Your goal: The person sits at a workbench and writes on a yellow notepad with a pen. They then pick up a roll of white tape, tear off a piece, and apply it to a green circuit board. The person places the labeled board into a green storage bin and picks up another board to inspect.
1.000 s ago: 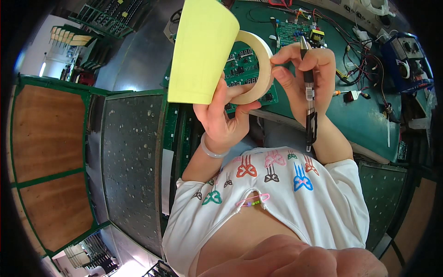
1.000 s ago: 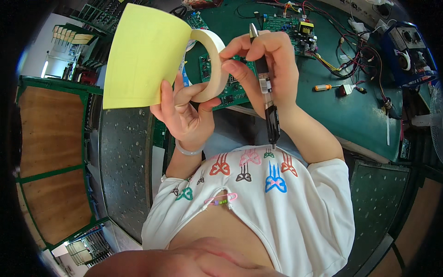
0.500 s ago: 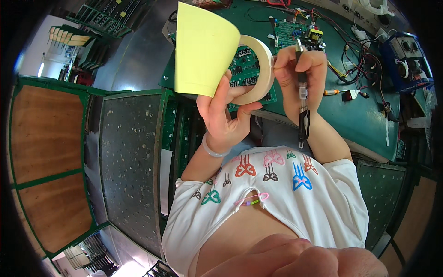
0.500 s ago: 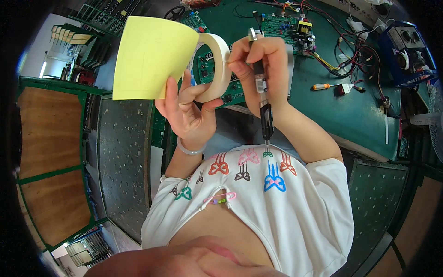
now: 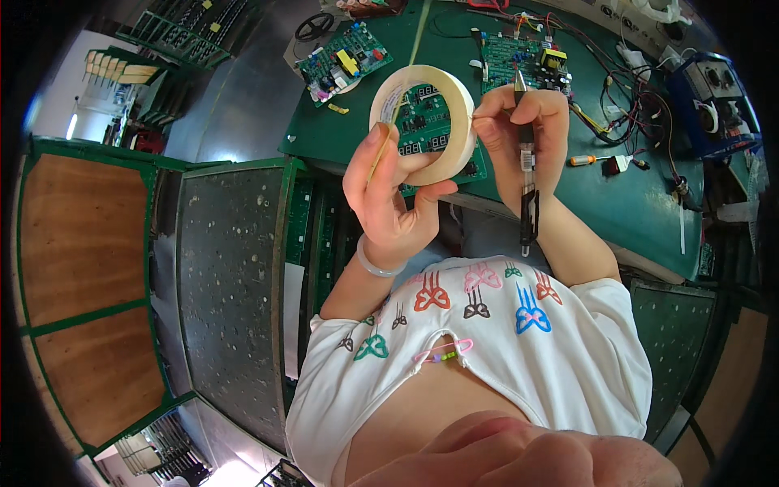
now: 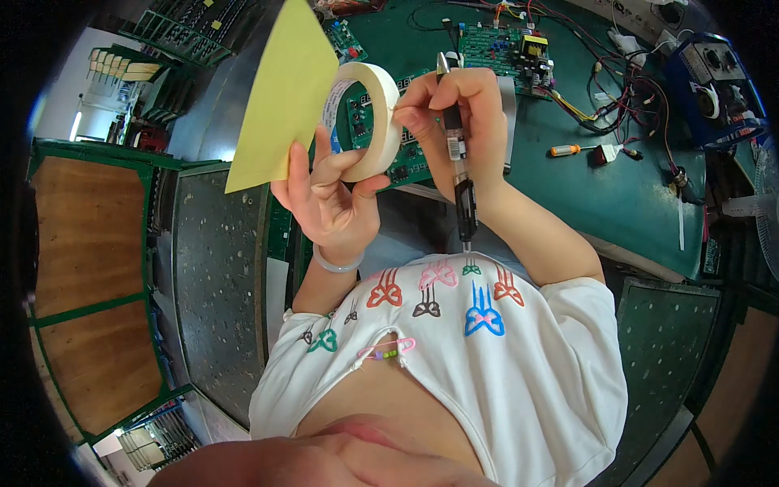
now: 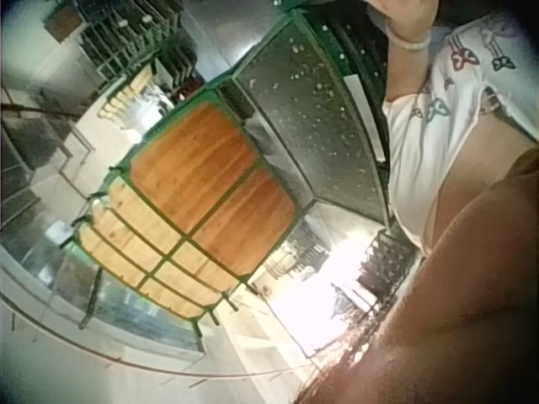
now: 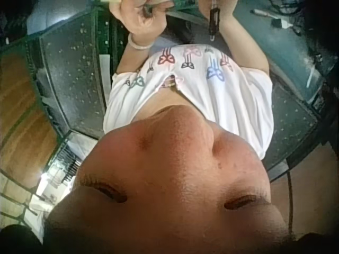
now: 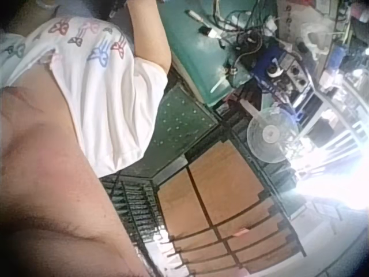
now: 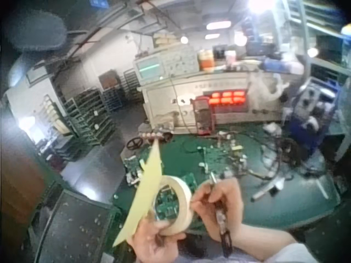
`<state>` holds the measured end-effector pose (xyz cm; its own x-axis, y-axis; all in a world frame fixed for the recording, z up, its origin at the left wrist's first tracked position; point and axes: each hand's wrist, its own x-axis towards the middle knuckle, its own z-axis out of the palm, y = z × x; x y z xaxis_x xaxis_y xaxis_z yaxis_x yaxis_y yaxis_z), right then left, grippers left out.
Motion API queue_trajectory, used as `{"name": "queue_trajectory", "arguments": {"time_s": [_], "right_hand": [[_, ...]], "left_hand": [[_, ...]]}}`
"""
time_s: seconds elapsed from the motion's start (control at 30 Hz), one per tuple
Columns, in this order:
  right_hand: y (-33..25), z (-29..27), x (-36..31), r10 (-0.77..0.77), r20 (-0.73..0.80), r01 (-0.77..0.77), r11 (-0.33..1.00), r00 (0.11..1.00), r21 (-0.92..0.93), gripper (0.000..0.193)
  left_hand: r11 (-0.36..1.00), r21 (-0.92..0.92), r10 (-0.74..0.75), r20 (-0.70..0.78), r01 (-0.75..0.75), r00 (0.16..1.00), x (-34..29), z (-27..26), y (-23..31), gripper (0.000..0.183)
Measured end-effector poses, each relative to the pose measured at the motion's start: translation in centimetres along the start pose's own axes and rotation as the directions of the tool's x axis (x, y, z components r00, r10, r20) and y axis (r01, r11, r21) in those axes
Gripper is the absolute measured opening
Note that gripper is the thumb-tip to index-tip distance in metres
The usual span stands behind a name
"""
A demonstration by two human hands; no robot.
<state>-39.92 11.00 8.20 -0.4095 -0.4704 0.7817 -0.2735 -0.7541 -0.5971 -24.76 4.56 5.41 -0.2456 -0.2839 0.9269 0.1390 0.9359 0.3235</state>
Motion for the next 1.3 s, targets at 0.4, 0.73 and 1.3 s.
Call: {"name": "queue_trajectory", "arguments": {"time_s": [0.4, 0.73, 1.3], "right_hand": [[-0.2, -0.3, 0.4, 0.075, 0.019, -0.076, 0.992, 0.997, 0.095, 0.038], [0.4, -0.7, -0.1, 0.270, 0.032, -0.272, 0.960, 0.962, 0.069, 0.025], [2.5, -0.8, -2.2, 0.244, 0.117, -0.231, 0.966, 0.963, -0.116, 0.032]], "left_hand": [[0.995, 0.020, -0.102, 0.141, 0.100, 0.985, 0.1, 0.0, 0.5, 0.085], [0.991, 0.133, -0.018, 0.198, -0.008, 0.980, 0.1, 0.0, 0.4, 0.076], [0.842, -0.029, -0.526, 0.187, 0.539, 0.830, 0.5, 1.7, -0.1, 0.025]]}}
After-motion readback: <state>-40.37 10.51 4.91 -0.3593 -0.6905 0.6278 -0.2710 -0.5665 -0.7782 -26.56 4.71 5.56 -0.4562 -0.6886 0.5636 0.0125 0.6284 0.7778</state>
